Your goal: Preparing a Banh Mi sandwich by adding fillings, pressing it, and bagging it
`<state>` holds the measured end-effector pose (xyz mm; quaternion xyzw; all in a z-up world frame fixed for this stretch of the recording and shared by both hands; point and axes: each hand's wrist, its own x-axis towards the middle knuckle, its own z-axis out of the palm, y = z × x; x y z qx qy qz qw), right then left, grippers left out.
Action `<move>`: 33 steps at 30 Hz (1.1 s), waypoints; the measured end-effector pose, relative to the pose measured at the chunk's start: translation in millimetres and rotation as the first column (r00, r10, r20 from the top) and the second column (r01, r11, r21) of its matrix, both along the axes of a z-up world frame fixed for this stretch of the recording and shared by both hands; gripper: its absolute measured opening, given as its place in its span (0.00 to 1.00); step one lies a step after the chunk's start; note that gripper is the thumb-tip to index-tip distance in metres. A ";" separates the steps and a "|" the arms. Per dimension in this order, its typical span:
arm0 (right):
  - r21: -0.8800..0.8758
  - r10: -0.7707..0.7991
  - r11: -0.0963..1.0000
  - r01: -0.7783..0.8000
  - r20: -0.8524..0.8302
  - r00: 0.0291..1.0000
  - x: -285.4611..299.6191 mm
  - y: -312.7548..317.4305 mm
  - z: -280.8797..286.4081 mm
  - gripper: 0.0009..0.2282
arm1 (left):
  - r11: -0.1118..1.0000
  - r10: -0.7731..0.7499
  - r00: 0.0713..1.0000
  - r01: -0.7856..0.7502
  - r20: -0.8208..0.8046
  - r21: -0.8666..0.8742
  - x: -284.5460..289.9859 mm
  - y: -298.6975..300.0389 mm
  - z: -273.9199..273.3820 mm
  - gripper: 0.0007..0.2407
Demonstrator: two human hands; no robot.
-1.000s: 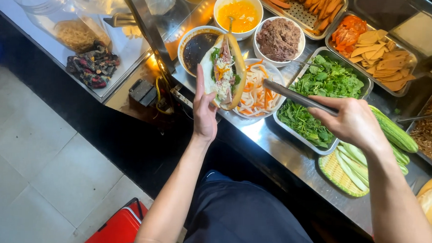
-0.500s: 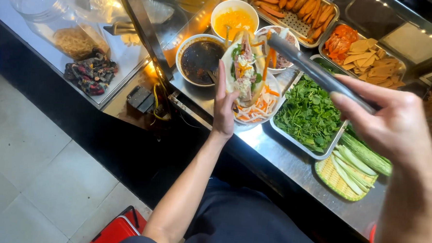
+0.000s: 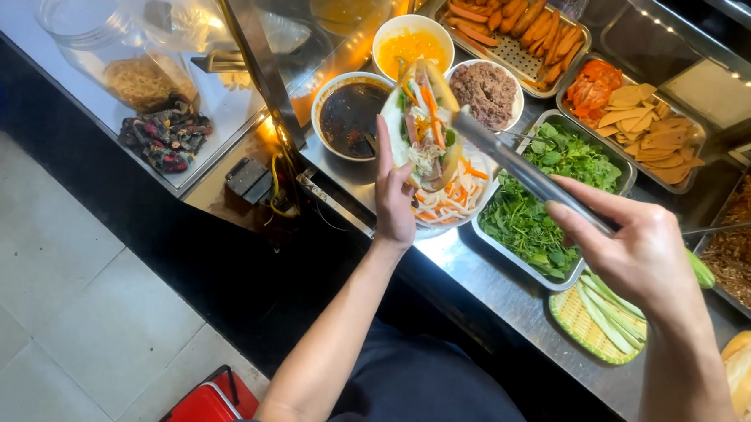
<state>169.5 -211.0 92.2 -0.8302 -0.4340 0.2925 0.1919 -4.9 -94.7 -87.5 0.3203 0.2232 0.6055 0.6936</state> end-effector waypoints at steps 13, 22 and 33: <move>0.041 0.045 0.998 -0.049 0.089 0.995 5.9 1.5 -27.2 0.22 | 0.989 0.143 0.950 -0.129 -0.277 0.067 0.9 -17.7 -1.6 0.33; -0.013 0.120 0.993 -0.120 0.052 0.991 4.3 -2.9 -26.6 0.20 | 0.989 0.134 0.913 -0.097 -0.385 0.115 13.1 -23.5 -2.7 0.32; 0.211 0.096 0.969 -0.130 0.161 0.982 14.9 -12.5 -27.2 0.17 | 0.989 0.072 0.914 -0.015 -0.399 0.144 33.7 -50.1 9.9 0.33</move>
